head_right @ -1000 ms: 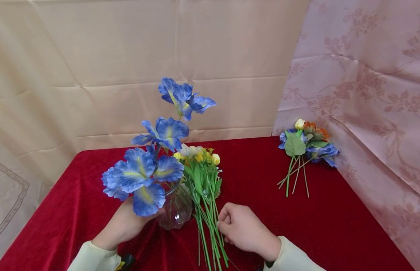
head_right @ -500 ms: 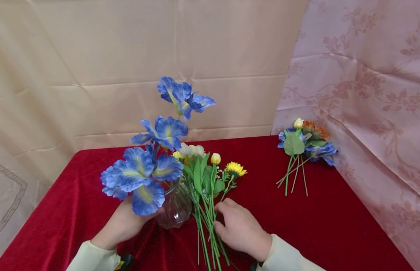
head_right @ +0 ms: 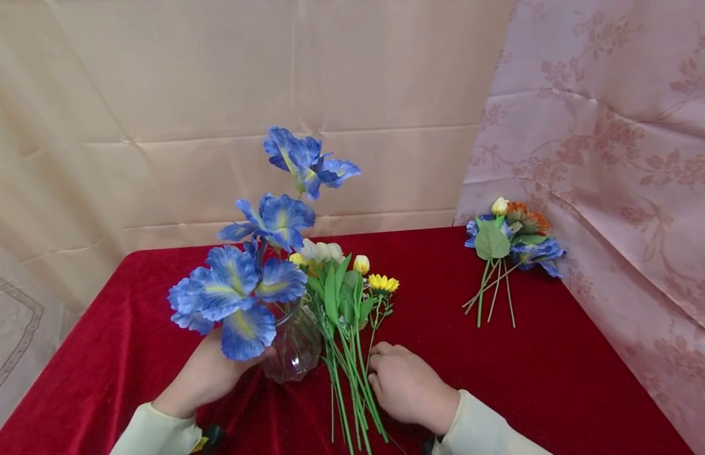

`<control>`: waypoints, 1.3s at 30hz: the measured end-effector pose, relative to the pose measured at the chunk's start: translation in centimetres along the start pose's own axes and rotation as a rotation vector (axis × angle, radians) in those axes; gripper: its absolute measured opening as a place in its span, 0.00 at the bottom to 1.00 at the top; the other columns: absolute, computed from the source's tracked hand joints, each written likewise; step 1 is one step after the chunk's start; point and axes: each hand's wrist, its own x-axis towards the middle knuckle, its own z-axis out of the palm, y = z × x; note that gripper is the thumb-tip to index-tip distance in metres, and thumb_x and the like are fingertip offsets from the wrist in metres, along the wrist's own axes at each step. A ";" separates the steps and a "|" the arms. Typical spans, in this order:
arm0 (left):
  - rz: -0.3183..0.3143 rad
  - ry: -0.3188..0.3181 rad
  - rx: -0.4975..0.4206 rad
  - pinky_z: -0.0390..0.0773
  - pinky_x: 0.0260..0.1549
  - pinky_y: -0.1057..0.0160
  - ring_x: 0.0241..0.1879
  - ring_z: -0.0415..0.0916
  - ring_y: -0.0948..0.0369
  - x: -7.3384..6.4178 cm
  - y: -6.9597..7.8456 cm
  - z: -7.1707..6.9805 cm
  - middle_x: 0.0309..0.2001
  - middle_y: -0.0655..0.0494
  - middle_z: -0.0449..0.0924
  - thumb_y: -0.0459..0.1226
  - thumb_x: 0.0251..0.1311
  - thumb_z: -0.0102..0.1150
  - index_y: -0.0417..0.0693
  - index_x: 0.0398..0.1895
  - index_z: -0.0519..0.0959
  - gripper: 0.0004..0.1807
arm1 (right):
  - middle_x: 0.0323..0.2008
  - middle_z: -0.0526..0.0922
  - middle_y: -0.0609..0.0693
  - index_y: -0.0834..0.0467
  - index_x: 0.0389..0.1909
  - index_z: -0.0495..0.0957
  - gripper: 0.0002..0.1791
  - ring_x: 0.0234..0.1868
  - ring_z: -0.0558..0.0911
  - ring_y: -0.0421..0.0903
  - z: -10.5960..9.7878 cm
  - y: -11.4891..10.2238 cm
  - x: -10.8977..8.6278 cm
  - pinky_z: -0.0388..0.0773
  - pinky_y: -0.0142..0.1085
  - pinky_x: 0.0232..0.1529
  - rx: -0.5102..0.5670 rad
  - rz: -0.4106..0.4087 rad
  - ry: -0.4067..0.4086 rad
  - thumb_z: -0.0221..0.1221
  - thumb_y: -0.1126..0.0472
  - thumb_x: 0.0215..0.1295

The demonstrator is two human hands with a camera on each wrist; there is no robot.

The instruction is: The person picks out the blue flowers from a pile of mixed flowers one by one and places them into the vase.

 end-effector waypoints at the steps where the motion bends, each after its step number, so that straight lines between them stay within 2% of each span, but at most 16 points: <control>1: 0.000 -0.002 -0.003 0.71 0.57 0.45 0.62 0.70 0.57 0.0 0.0 0.0 0.63 0.56 0.73 0.48 0.61 0.69 0.48 0.70 0.67 0.36 | 0.42 0.79 0.48 0.56 0.34 0.81 0.04 0.43 0.80 0.47 -0.1 0.1 0.0 0.78 0.43 0.46 0.013 0.003 -0.002 0.59 0.64 0.68; 4: 0.003 -0.002 -0.006 0.71 0.57 0.45 0.62 0.69 0.57 0.0 0.0 -0.1 0.64 0.57 0.73 0.48 0.61 0.69 0.48 0.70 0.67 0.37 | 0.36 0.77 0.42 0.56 0.36 0.80 0.02 0.38 0.78 0.42 -0.8 0.8 0.1 0.78 0.42 0.41 0.064 0.068 -0.008 0.60 0.62 0.69; 8: -0.005 -0.009 -0.008 0.70 0.57 0.45 0.62 0.69 0.56 0.0 0.1 0.0 0.64 0.56 0.73 0.48 0.61 0.68 0.48 0.70 0.66 0.37 | 0.32 0.78 0.42 0.56 0.37 0.80 0.03 0.35 0.79 0.44 -2.4 2.8 0.1 0.78 0.45 0.38 0.065 0.239 0.027 0.61 0.61 0.67; 11: -0.013 -0.018 -0.011 0.70 0.58 0.45 0.63 0.69 0.57 0.0 0.0 -0.1 0.64 0.57 0.72 0.49 0.62 0.67 0.50 0.71 0.66 0.37 | 0.30 0.80 0.46 0.58 0.37 0.80 0.04 0.32 0.81 0.47 -3.6 5.7 -0.3 0.78 0.48 0.35 0.036 0.362 0.059 0.62 0.61 0.66; 15: -0.014 -0.018 -0.012 0.70 0.58 0.44 0.63 0.68 0.57 0.0 -0.1 -0.1 0.64 0.58 0.72 0.50 0.62 0.67 0.51 0.71 0.66 0.37 | 0.28 0.81 0.50 0.61 0.36 0.80 0.08 0.28 0.81 0.50 -4.9 10.7 -1.3 0.77 0.50 0.31 0.026 0.494 0.076 0.60 0.59 0.66; 18: -0.020 -0.014 -0.013 0.70 0.58 0.44 0.63 0.69 0.56 0.0 0.0 -0.1 0.64 0.57 0.72 0.50 0.62 0.67 0.50 0.71 0.66 0.37 | 0.25 0.80 0.52 0.60 0.31 0.80 0.11 0.26 0.79 0.52 -5.4 13.9 -2.1 0.75 0.51 0.27 0.027 0.590 0.089 0.57 0.56 0.67; 22: -0.024 -0.021 -0.018 0.69 0.58 0.44 0.63 0.68 0.57 0.0 0.0 -0.1 0.64 0.57 0.72 0.50 0.62 0.67 0.51 0.71 0.65 0.37 | 0.21 0.76 0.52 0.57 0.24 0.78 0.19 0.23 0.75 0.51 -5.6 16.2 -2.7 0.72 0.47 0.23 0.067 0.691 0.067 0.56 0.48 0.69; 25: -0.021 -0.021 -0.014 0.69 0.59 0.45 0.63 0.68 0.57 0.1 0.0 -0.1 0.64 0.58 0.71 0.51 0.62 0.67 0.52 0.71 0.65 0.37 | 0.21 0.75 0.52 0.57 0.23 0.77 0.24 0.23 0.73 0.50 -5.8 16.8 -2.6 0.70 0.45 0.23 0.091 0.725 0.035 0.55 0.41 0.70; 28: -0.016 -0.010 0.012 0.70 0.58 0.45 0.63 0.69 0.57 0.1 -0.1 -0.1 0.64 0.58 0.72 0.50 0.61 0.68 0.51 0.71 0.66 0.37 | 0.21 0.74 0.53 0.56 0.23 0.76 0.25 0.24 0.73 0.51 -6.0 16.9 -2.4 0.70 0.46 0.24 0.088 0.733 0.015 0.55 0.40 0.69; 32: -0.017 -0.008 0.030 0.70 0.58 0.45 0.64 0.68 0.56 0.1 -0.2 -0.1 0.65 0.56 0.71 0.50 0.62 0.68 0.48 0.71 0.66 0.38 | 0.22 0.75 0.53 0.57 0.22 0.77 0.21 0.25 0.73 0.51 -6.2 17.0 -2.3 0.72 0.47 0.25 0.099 0.729 -0.002 0.57 0.46 0.68; 35: -0.026 -0.020 0.010 0.70 0.58 0.45 0.64 0.68 0.56 0.1 -0.2 0.0 0.65 0.57 0.71 0.49 0.62 0.67 0.50 0.72 0.65 0.38 | 0.22 0.75 0.54 0.57 0.22 0.77 0.15 0.25 0.74 0.51 -6.3 17.1 -2.6 0.72 0.47 0.26 0.128 0.733 -0.005 0.56 0.53 0.65; 39: -0.026 -0.025 -0.005 0.70 0.59 0.45 0.64 0.67 0.58 0.1 -0.1 0.0 0.65 0.59 0.71 0.49 0.62 0.67 0.52 0.72 0.65 0.37 | 0.23 0.76 0.53 0.58 0.22 0.77 0.12 0.25 0.74 0.51 -6.4 17.4 -3.1 0.72 0.47 0.26 0.142 0.716 0.024 0.56 0.56 0.62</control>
